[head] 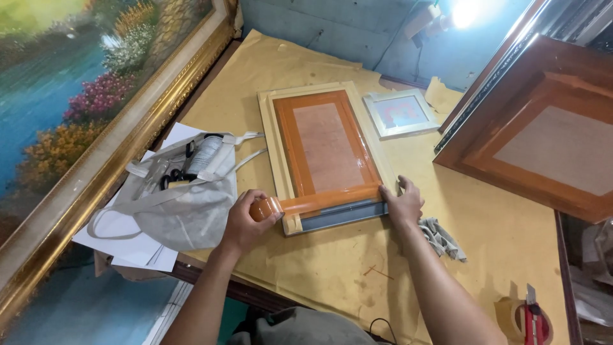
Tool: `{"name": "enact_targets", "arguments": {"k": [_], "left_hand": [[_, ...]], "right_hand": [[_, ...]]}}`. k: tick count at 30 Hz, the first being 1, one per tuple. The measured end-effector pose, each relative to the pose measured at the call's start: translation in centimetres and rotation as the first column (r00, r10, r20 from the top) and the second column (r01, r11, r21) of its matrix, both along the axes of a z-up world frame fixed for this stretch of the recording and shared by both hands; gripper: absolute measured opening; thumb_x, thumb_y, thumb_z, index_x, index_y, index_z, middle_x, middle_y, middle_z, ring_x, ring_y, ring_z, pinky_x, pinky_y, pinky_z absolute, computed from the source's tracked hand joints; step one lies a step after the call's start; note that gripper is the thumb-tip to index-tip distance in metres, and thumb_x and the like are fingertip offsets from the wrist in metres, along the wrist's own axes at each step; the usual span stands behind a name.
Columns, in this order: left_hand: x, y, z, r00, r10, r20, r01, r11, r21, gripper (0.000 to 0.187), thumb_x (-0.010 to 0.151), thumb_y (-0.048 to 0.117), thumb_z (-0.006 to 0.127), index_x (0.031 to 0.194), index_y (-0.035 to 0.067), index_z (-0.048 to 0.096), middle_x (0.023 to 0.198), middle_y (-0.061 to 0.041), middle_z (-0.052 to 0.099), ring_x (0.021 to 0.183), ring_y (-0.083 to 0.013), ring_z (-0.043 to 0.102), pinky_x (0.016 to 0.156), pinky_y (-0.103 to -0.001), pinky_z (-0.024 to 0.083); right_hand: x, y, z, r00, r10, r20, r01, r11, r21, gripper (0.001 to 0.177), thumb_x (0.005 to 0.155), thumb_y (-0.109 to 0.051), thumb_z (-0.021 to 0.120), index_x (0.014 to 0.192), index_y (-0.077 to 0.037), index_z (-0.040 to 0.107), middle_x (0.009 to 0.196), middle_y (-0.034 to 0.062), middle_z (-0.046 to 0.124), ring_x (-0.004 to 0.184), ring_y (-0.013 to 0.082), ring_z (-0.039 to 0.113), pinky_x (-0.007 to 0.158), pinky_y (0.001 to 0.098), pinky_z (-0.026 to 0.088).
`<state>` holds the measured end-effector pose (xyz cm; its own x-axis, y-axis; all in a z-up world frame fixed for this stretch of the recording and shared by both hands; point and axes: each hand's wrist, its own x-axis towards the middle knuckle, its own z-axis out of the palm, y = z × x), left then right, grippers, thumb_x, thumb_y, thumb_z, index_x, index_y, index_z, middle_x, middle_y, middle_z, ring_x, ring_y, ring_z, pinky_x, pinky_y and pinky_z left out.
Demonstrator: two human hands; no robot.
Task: Applying adhesive tape to the back of picture frames to seal them, smoothing the tape with a cloth and cutting it with a utility knife.
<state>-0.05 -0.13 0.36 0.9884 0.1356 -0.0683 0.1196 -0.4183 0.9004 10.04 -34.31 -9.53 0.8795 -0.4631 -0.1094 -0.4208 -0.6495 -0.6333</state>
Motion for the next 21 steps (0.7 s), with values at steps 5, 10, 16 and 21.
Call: {"name": "enact_targets", "arguments": {"k": [5, 10, 16, 21], "left_hand": [[0.6, 0.1, -0.2, 1.0, -0.003, 0.009, 0.003, 1.0, 0.031, 0.045, 0.058, 0.025, 0.076, 0.097, 0.014, 0.055, 0.093, -0.014, 0.056, 0.094, -0.0328, 0.057, 0.078, -0.043, 0.048], [0.7, 0.2, -0.5, 1.0, 0.003, 0.008, -0.004, 0.999, 0.046, 0.045, 0.058, 0.026, 0.076, 0.096, 0.015, 0.055, 0.093, -0.012, 0.057, 0.095, -0.0313, 0.057, 0.079, -0.041, 0.048], [0.6, 0.4, -0.5, 1.0, 0.013, -0.012, -0.012, 0.998, 0.058, 0.044, 0.059, 0.029, 0.075, 0.097, 0.016, 0.056, 0.095, -0.013, 0.058, 0.095, -0.0317, 0.057, 0.079, -0.044, 0.049], [0.9, 0.3, -0.7, 0.999, -0.035, -0.028, 0.037, 0.996, 0.084, 0.044, 0.06, 0.03, 0.074, 0.097, 0.016, 0.055, 0.095, -0.013, 0.058, 0.095, -0.0329, 0.057, 0.078, -0.044, 0.049]], "right_hand": [[0.0, 0.7, 2.4, 0.988, 0.019, -0.155, -0.01, 0.998, 0.055, 0.066, 0.069, -0.06, 0.062, 0.124, -0.028, 0.047, 0.119, 0.0018, 0.049, 0.113, 0.0301, 0.042, 0.088, 0.0492, 0.033], [0.1, 2.0, 4.3, 0.982, -0.032, -0.187, 0.03, 0.999, -0.01, 0.067, 0.068, -0.069, 0.057, 0.117, -0.023, 0.052, 0.114, 0.0064, 0.05, 0.11, 0.0319, 0.045, 0.084, 0.053, 0.033], [-1.4, 3.8, 6.3, 0.984, 0.001, -0.176, -0.013, 0.997, -0.071, 0.06, 0.082, -0.063, 0.044, 0.119, -0.016, 0.049, 0.117, 0.0121, 0.047, 0.114, 0.0335, 0.039, 0.09, 0.0526, 0.029], [-1.2, 3.6, 5.8, 0.985, -0.011, -0.171, -0.007, 0.995, -0.1, 0.059, 0.083, -0.064, 0.042, 0.118, -0.017, 0.049, 0.116, 0.0109, 0.047, 0.114, 0.0325, 0.038, 0.09, 0.0523, 0.029]]}}
